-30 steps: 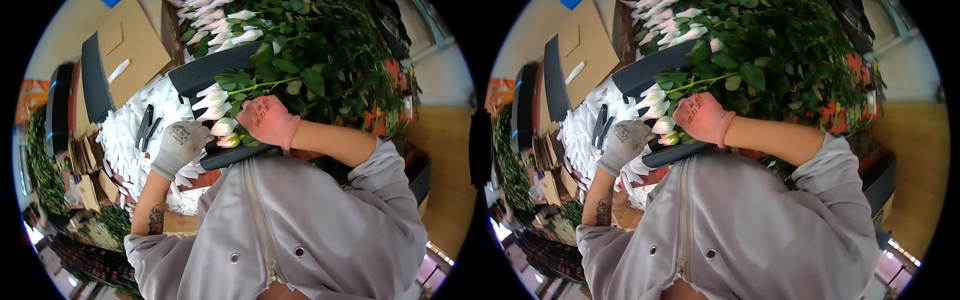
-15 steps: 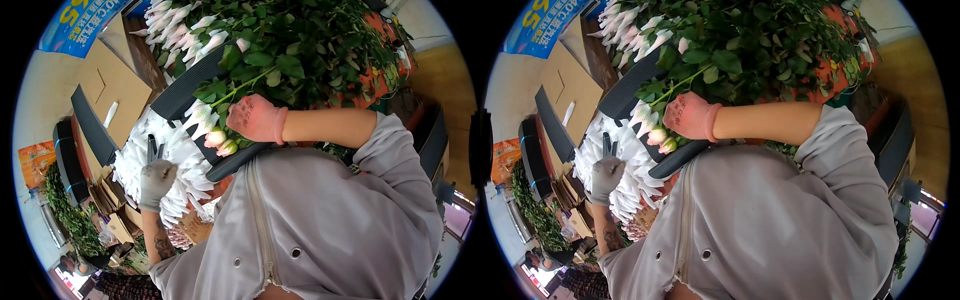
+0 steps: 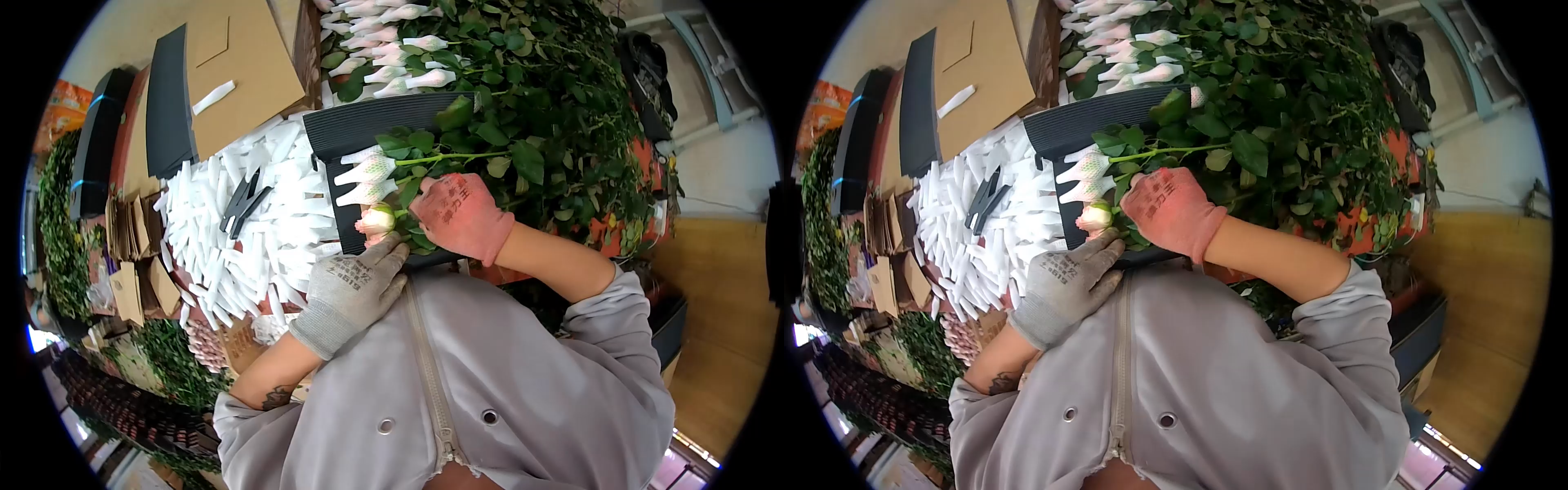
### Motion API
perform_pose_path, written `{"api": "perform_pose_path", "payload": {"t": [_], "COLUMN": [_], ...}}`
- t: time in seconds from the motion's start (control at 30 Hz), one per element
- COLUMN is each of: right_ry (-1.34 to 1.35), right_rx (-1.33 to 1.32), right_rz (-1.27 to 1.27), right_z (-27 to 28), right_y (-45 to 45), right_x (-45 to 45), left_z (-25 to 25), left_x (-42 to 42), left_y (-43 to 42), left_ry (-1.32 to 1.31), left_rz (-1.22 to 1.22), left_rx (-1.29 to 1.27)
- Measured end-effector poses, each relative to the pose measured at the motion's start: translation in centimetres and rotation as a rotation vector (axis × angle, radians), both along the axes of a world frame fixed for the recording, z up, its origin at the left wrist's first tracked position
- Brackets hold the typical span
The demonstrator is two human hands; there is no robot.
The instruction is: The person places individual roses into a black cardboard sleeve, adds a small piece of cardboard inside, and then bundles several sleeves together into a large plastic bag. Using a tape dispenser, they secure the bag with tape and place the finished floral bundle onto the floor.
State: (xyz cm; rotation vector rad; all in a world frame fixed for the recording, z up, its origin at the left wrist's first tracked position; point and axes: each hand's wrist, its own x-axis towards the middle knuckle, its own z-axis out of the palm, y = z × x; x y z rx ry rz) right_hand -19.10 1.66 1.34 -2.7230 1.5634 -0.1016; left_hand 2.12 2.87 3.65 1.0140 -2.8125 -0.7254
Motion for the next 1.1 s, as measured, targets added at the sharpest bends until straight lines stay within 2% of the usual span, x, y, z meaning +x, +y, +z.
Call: {"api": "perform_pose_path", "payload": {"t": [0.17,0.3,0.37,0.47,0.5,0.57,0.6,0.73,0.8,0.83,0.9,0.97,1.03,1.1], "right_ry": [0.072,-0.025,-0.045,-0.001,-0.002,0.115,0.155,0.073,0.032,0.031,0.059,0.079,0.106,0.091], "right_rx": [0.030,0.005,0.030,-0.275,-0.276,0.065,0.107,-0.058,-0.215,-0.218,-0.052,-0.005,-0.300,-0.207], "right_rz": [0.092,0.085,0.085,0.011,0.013,-0.063,-0.033,-0.014,0.012,-0.002,-0.037,-0.065,0.020,-0.026], "right_z": [-0.7,-0.1,0.2,0.0,0.0,0.1,0.0,-1.7,-2.2,-2.1,-1.5,-1.9,-3.6,-2.5], "right_y": [-0.1,0.0,-0.2,-0.4,-0.6,-1.2,-1.4,-1.0,-0.7,-0.8,-0.9,-1.2,-1.1,-1.3], "right_x": [0.4,-0.2,-0.2,0.3,0.6,1.1,1.1,0.6,0.4,0.5,0.9,0.9,0.4,0.9], "left_z": [-0.3,0.5,-0.3,-0.4,-0.5,-1.0,-1.2,-1.5,-2.2,-2.1,-1.6,-3.3,-4.6,-5.2], "left_x": [0.1,-0.7,-0.9,-0.8,-0.8,-0.6,-0.5,-0.2,0.5,0.5,0.8,0.8,0.7,1.1], "left_y": [-0.2,-1.0,-1.1,-1.0,-1.0,-1.1,-1.1,-1.3,-2.5,-3.4,-5.0,-6.0,-6.7,-7.2], "left_ry": [-0.036,0.037,0.010,-0.003,-0.001,0.019,0.039,0.084,0.412,0.415,0.329,0.295,0.229,0.301], "left_rz": [-0.007,0.098,0.196,0.203,0.208,0.196,0.182,0.191,0.212,0.374,0.437,0.367,0.261,0.200], "left_rx": [0.015,-0.089,0.043,0.073,0.086,0.075,0.072,0.077,0.146,0.112,-0.026,-0.060,-0.172,-0.198]}}
